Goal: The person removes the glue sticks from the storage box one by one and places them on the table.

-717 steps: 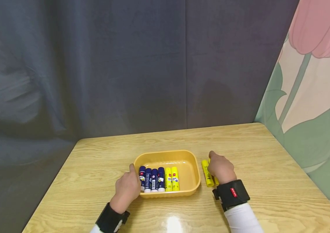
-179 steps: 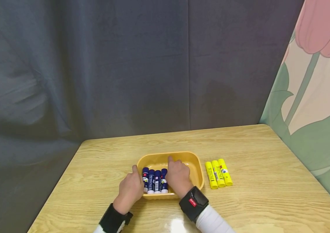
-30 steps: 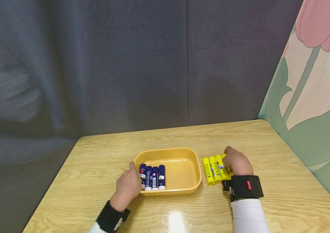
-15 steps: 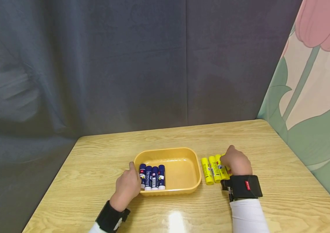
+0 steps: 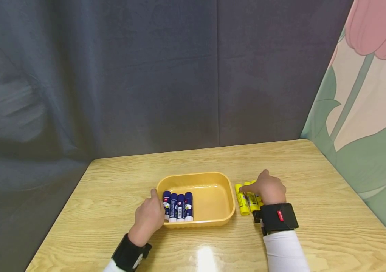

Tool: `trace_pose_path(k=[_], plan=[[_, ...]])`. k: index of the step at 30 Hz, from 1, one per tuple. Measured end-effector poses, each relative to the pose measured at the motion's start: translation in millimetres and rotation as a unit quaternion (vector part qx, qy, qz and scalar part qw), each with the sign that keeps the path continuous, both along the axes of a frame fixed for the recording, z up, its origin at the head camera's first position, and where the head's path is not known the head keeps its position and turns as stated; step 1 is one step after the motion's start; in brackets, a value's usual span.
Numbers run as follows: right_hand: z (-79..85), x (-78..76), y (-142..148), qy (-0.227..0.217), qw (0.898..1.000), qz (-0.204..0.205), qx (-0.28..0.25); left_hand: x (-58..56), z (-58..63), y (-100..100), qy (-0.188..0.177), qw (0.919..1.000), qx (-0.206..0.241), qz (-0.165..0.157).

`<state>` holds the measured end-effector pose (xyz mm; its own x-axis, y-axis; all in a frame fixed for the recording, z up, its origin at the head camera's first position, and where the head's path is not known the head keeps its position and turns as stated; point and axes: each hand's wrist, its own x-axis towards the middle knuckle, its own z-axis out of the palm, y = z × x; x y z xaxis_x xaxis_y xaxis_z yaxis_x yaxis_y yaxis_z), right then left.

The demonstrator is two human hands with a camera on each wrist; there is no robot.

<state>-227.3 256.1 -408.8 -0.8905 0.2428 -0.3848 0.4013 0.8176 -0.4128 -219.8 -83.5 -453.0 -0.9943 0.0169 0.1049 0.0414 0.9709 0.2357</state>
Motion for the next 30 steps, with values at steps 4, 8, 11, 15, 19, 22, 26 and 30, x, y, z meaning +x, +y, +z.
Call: trace_pose_path(k=[4, 8, 11, 15, 19, 22, 26, 30], plan=[[-2.8, -1.6, -2.1, -0.003, 1.0, -0.006, 0.011, 0.0, -0.4, 0.0, -0.004, 1.0, -0.003, 0.0], [-4.7, -3.3, -2.6, -0.01, 1.0, -0.014, 0.004, 0.0, -0.8, 0.1, -0.003, 1.0, -0.004, -0.001], [-4.8, -4.2, -2.8, -0.013, 1.0, -0.015, -0.002, -0.1, -1.3, -0.1, 0.0, 1.0, -0.002, -0.001], [-3.7, -4.3, -3.3, -0.014, 1.0, -0.01, -0.003, -0.3, -1.5, -0.5, 0.0, 1.0, 0.001, -0.003], [-1.5, -2.6, -3.4, -0.011, 1.0, -0.007, -0.008, -0.3, -0.9, -0.5, 0.0, 1.0, 0.003, -0.003], [-0.1, -1.5, -3.6, -0.009, 1.0, -0.007, -0.013, -0.3, -0.7, -0.5, 0.0, 1.0, 0.005, -0.003], [0.5, -0.9, -4.3, -0.009, 1.0, -0.006, -0.01, 0.1, -0.8, -0.5, 0.003, 1.0, 0.006, -0.004], [-0.4, -1.2, -4.7, -0.009, 1.0, -0.006, -0.006, 0.6, -0.6, -0.2, 0.003, 1.0, 0.003, -0.004]])
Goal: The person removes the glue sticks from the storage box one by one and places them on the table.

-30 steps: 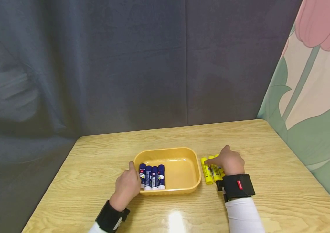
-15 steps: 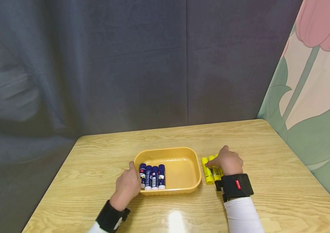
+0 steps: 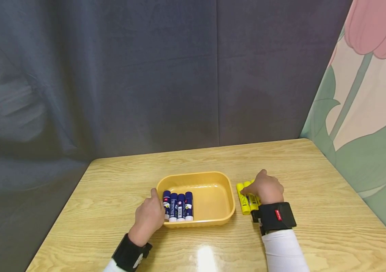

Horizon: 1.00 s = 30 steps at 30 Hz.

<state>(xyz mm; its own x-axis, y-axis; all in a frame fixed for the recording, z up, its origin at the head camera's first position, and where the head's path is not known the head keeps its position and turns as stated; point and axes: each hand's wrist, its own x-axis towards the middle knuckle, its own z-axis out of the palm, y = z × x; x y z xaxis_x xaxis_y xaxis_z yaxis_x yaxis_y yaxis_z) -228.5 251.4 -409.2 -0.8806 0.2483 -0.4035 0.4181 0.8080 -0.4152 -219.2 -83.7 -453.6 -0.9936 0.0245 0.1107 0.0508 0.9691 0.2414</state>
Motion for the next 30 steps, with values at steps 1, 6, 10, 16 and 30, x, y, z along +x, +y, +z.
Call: trace_pose_path(k=[1, 6, 10, 16, 30], plan=[[-0.2, -0.1, 0.1, 0.0, 1.0, 0.0, -0.001, 0.0, 0.1, 0.1, -0.001, 1.0, -0.001, 0.0], [-0.6, -0.8, 0.8, 0.0, 1.0, -0.006, -0.001, -0.8, 0.8, 0.7, -0.008, 1.0, -0.004, 0.003], [-0.8, -1.0, 1.2, 0.003, 1.0, -0.004, -0.002, -1.2, 0.8, 1.1, -0.012, 0.9999, -0.005, 0.004], [-0.2, -0.5, 1.3, 0.006, 1.0, -0.005, -0.007, -0.8, 0.9, 1.2, -0.014, 0.9999, -0.002, 0.005], [3.2, 3.9, 5.6, 0.007, 0.999, -0.034, -0.04, -0.7, 1.3, 0.5, -0.018, 0.9998, -0.01, 0.007]])
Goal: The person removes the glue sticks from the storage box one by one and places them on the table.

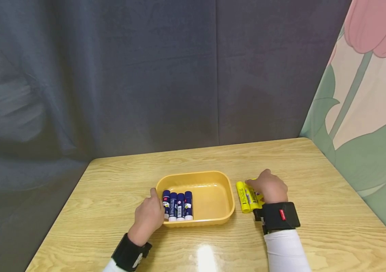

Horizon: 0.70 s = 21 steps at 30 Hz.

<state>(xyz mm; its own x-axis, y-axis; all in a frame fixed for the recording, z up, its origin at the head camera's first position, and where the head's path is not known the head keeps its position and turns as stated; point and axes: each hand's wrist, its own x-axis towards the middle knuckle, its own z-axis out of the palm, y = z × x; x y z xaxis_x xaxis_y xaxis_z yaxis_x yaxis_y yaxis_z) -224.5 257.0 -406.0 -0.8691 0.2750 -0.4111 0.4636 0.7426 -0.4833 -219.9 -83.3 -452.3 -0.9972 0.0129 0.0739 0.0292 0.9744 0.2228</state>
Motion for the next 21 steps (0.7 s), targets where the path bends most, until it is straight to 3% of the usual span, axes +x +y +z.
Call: trace_pose_path(k=[7, 21], plan=[[4.7, 0.1, 4.4, -0.017, 1.0, 0.0, -0.016, 0.1, 0.9, 0.3, -0.007, 1.0, 0.002, 0.003], [1.9, 2.4, 32.2, -0.008, 0.996, 0.0, -0.094, -0.3, 1.4, 0.6, -0.006, 0.9999, 0.006, 0.005]])
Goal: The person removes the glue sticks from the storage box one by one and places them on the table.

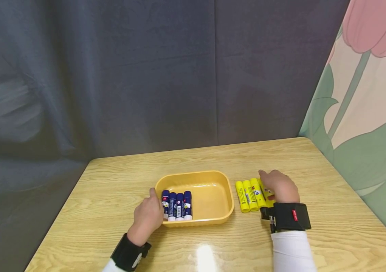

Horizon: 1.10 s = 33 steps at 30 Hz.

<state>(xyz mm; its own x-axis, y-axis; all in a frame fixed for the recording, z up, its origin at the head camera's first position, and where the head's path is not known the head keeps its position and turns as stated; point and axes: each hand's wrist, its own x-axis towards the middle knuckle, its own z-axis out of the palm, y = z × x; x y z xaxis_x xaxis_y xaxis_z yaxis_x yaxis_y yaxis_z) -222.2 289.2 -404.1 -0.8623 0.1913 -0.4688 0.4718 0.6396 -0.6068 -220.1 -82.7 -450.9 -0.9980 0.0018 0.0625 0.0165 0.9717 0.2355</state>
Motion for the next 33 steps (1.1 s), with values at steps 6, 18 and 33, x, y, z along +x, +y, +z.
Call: trace_pose_path(k=[6, 18, 33], plan=[[4.5, 1.9, 6.3, 0.029, 0.998, 0.008, 0.052, 0.0, 1.2, 1.5, 0.001, 1.0, 0.005, -0.006], [6.6, -10.3, -60.8, 0.193, 0.967, 0.03, 0.164, 1.4, 2.0, -1.0, -0.012, 0.9998, -0.014, 0.001], [-23.1, 12.3, -110.3, 0.231, 0.942, 0.094, 0.227, 1.5, -1.6, -0.4, 0.008, 1.0, -0.002, -0.001]])
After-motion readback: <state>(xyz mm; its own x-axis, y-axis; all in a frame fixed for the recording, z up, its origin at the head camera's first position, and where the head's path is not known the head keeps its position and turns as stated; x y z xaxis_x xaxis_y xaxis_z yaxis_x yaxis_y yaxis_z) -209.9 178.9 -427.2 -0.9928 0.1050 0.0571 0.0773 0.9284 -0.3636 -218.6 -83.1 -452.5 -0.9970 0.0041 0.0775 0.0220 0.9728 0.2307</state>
